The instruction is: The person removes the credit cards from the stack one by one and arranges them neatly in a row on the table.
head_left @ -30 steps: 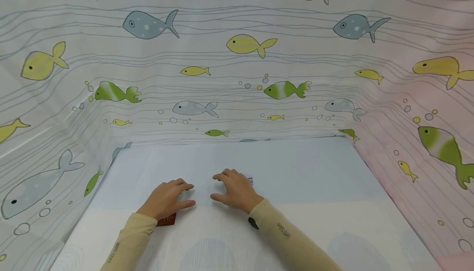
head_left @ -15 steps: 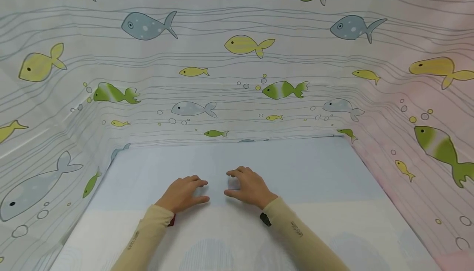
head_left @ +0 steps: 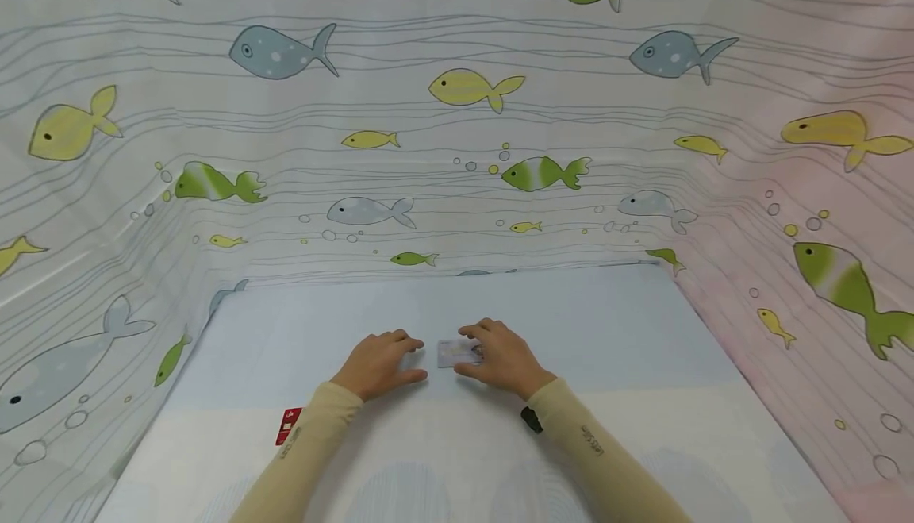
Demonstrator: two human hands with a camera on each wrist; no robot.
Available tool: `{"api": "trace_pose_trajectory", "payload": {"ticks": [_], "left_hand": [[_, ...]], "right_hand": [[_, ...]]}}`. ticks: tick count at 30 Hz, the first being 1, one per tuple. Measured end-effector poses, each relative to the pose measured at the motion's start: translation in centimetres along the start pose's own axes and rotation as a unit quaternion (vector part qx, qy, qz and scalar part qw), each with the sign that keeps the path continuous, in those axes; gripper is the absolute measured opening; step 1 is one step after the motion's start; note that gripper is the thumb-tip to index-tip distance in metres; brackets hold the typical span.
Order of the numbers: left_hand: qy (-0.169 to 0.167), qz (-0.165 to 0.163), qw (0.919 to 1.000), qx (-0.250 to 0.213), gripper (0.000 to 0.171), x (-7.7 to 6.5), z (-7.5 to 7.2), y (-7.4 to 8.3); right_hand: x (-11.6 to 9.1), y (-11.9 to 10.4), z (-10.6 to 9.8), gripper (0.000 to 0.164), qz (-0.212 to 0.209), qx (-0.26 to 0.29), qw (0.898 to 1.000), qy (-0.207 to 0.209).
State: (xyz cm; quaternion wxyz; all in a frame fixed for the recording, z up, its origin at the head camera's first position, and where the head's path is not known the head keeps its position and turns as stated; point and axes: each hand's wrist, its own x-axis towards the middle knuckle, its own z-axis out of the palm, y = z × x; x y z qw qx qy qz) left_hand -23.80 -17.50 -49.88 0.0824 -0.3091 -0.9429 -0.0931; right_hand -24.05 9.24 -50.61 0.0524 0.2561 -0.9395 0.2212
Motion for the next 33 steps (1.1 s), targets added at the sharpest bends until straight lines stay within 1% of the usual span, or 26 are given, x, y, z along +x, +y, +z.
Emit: {"api": "trace_pose_trajectory", "payload": {"ticks": [8,11,16,22,26,29,33], "left_hand": [[-0.032,-0.029,0.9989,-0.020,0.054,1.2,1.0,0.7],[-0.041,-0.031,0.9983,-0.030,0.055,1.7,1.4,0.9],[-0.045,-0.027,0.9978,-0.040,0.058,2.7,1.7,1.1],[-0.059,-0.029,0.9969,-0.043,0.058,3.6,2.0,1.2],[-0.072,-0.038,0.9959,-0.040,0.058,4.1,2.0,1.3],[-0.077,-0.044,0.9954,-0.038,0.059,4.2,1.8,1.5],[-0.085,-0.047,0.9946,-0.038,0.059,4.4,1.6,1.6]], "right_hand": [[-0.5,1.8,-0.7,0.066,0.027,-0.001,0.999,-0.029],[-0.6,2.5,-0.7,0.066,0.023,-0.005,0.999,-0.037],[-0.6,3.2,-0.4,0.065,0.013,-0.007,0.999,-0.046],[-0.3,3.6,-0.2,0.065,0.015,-0.022,0.998,-0.060],[0.1,3.6,-0.2,0.065,0.017,-0.038,0.996,-0.073],[0.3,3.4,-0.2,0.064,0.015,-0.039,0.996,-0.078],[0.6,3.0,-0.3,0.062,0.015,-0.026,0.996,-0.085]]}}
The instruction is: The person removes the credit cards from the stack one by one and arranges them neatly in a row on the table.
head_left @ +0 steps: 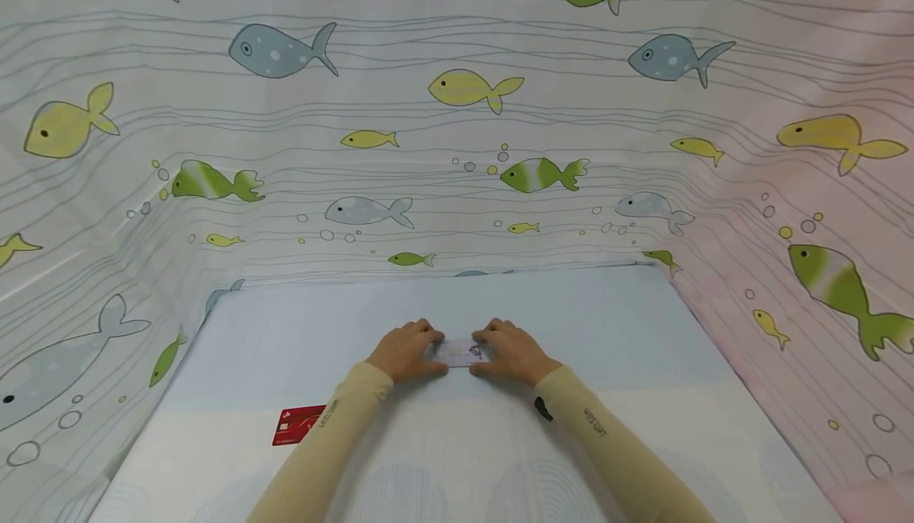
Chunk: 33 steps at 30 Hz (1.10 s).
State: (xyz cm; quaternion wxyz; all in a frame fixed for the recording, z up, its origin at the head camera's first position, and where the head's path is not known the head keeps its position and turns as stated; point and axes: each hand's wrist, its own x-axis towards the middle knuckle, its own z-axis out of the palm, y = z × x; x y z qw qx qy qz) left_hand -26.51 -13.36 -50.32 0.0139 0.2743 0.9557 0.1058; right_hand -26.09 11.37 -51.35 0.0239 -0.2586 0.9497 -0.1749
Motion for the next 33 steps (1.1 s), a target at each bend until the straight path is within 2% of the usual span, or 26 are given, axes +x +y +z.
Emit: {"api": "trace_pose_trajectory", "payload": {"ticks": [5,11,20,33], "left_hand": [[-0.008,-0.003,1.0000,-0.002,0.059,0.25,0.07,0.04],[-0.002,0.003,1.0000,-0.003,0.058,0.28,0.29,-0.09],[0.008,0.010,0.9999,-0.002,0.055,0.60,0.48,-0.29],[0.005,0.010,0.9999,-0.012,0.053,0.60,0.25,-0.24]], "right_hand": [[0.21,-0.07,0.03,0.062,0.006,-0.004,1.000,-0.009],[0.41,0.11,0.14,0.062,0.003,-0.012,1.000,-0.017],[0.42,0.13,0.22,0.057,0.000,0.005,1.000,-0.007],[0.61,0.37,0.19,0.057,0.005,0.011,1.000,-0.012]]}}
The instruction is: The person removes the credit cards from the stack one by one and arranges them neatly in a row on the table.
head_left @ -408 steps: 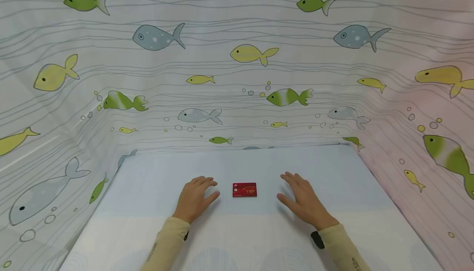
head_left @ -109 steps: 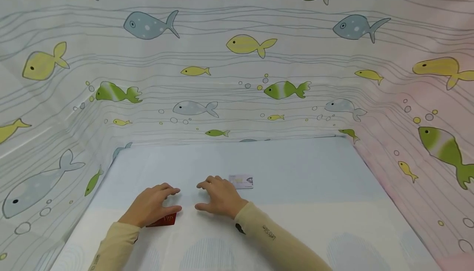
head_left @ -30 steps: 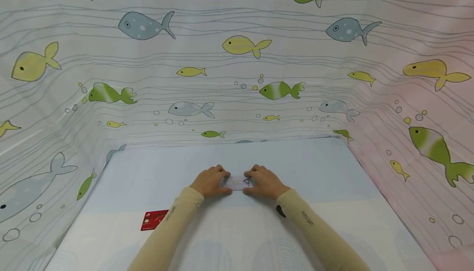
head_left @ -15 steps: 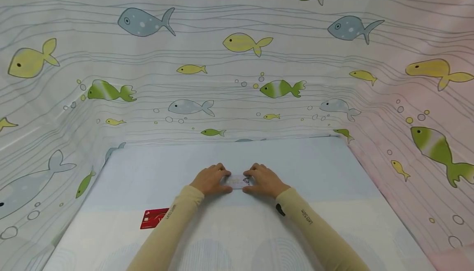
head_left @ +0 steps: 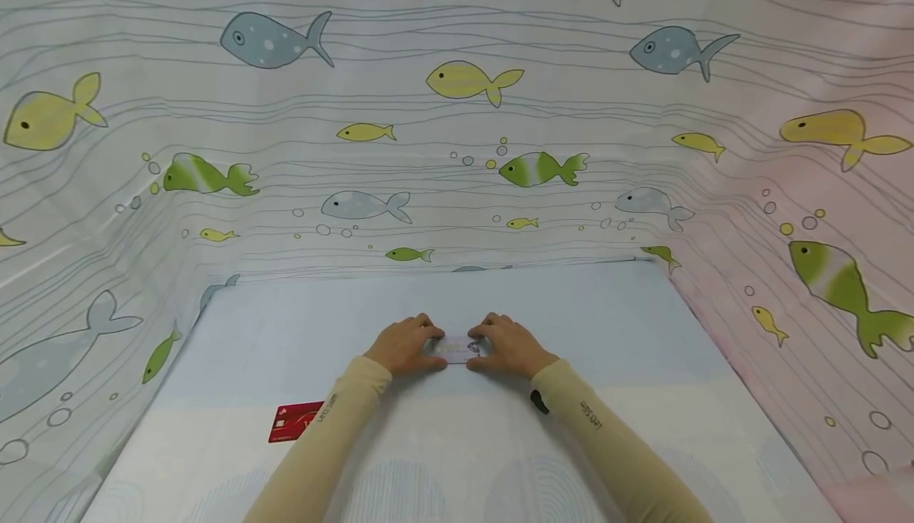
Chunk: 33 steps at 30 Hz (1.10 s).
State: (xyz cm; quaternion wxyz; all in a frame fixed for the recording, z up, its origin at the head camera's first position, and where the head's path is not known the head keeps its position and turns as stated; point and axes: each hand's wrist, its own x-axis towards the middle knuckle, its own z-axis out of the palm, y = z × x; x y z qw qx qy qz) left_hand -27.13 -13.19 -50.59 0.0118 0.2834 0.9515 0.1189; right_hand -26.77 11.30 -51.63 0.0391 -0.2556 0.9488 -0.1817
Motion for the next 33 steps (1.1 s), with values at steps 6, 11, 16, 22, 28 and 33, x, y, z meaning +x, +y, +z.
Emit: {"api": "trace_pose_trajectory", "payload": {"ticks": [6,11,16,22,28,33], "left_hand": [[0.002,0.002,1.0000,0.000,0.052,-0.1,-0.1,0.0],[0.005,0.006,1.0000,0.004,0.053,-0.1,-0.1,0.0],[0.013,0.011,0.9998,0.009,0.053,-0.3,-0.2,0.0],[0.030,0.023,0.9991,0.019,0.054,-0.4,-0.1,0.1],[0.040,0.032,0.9983,0.028,0.056,-0.8,-0.5,0.3],[0.039,0.032,0.9984,0.027,0.058,-1.2,-0.8,0.4]], "right_hand": [[-0.2,-0.2,-0.1,0.056,-0.003,-0.002,1.000,0.004],[-0.2,-0.3,0.0,0.056,-0.008,0.000,1.000,0.011],[-0.2,-0.2,0.0,0.056,-0.011,-0.003,1.000,0.017],[-0.2,-0.2,0.0,0.058,-0.008,-0.008,1.000,0.019],[-0.4,-0.3,-0.2,0.058,-0.012,-0.010,1.000,0.025],[-0.8,-0.5,-0.4,0.058,-0.031,0.000,0.999,0.037]]}}
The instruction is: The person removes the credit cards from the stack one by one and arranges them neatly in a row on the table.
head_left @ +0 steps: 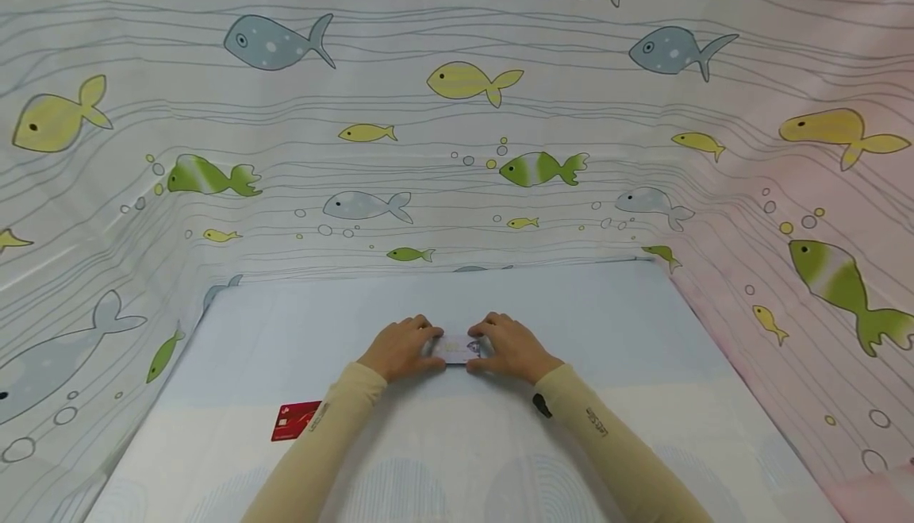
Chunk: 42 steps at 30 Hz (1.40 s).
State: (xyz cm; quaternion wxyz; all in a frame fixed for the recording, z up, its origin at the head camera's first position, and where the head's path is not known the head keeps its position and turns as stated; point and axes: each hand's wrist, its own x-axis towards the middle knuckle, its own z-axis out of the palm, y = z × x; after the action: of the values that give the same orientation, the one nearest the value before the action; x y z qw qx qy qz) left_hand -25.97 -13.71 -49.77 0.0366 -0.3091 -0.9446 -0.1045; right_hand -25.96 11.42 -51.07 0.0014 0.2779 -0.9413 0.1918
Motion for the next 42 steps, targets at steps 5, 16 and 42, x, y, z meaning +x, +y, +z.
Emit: {"api": "trace_pose_trajectory", "payload": {"ticks": [5,16,42], "left_hand": [[0.003,-0.002,1.0000,0.002,0.061,-0.7,-0.2,-0.1],[0.029,0.002,0.9995,-0.013,0.058,-3.1,-1.4,-0.2],[0.120,0.022,0.9925,-0.010,0.057,-10.7,-3.9,-1.7]], "right_hand": [[-0.3,-0.4,0.0,0.059,-0.013,-0.010,1.000,0.008],[-0.8,-2.3,-0.3,0.059,-0.028,-0.003,0.999,0.024],[-1.1,-8.1,0.9,0.054,-0.135,-0.011,0.986,0.097]]}}
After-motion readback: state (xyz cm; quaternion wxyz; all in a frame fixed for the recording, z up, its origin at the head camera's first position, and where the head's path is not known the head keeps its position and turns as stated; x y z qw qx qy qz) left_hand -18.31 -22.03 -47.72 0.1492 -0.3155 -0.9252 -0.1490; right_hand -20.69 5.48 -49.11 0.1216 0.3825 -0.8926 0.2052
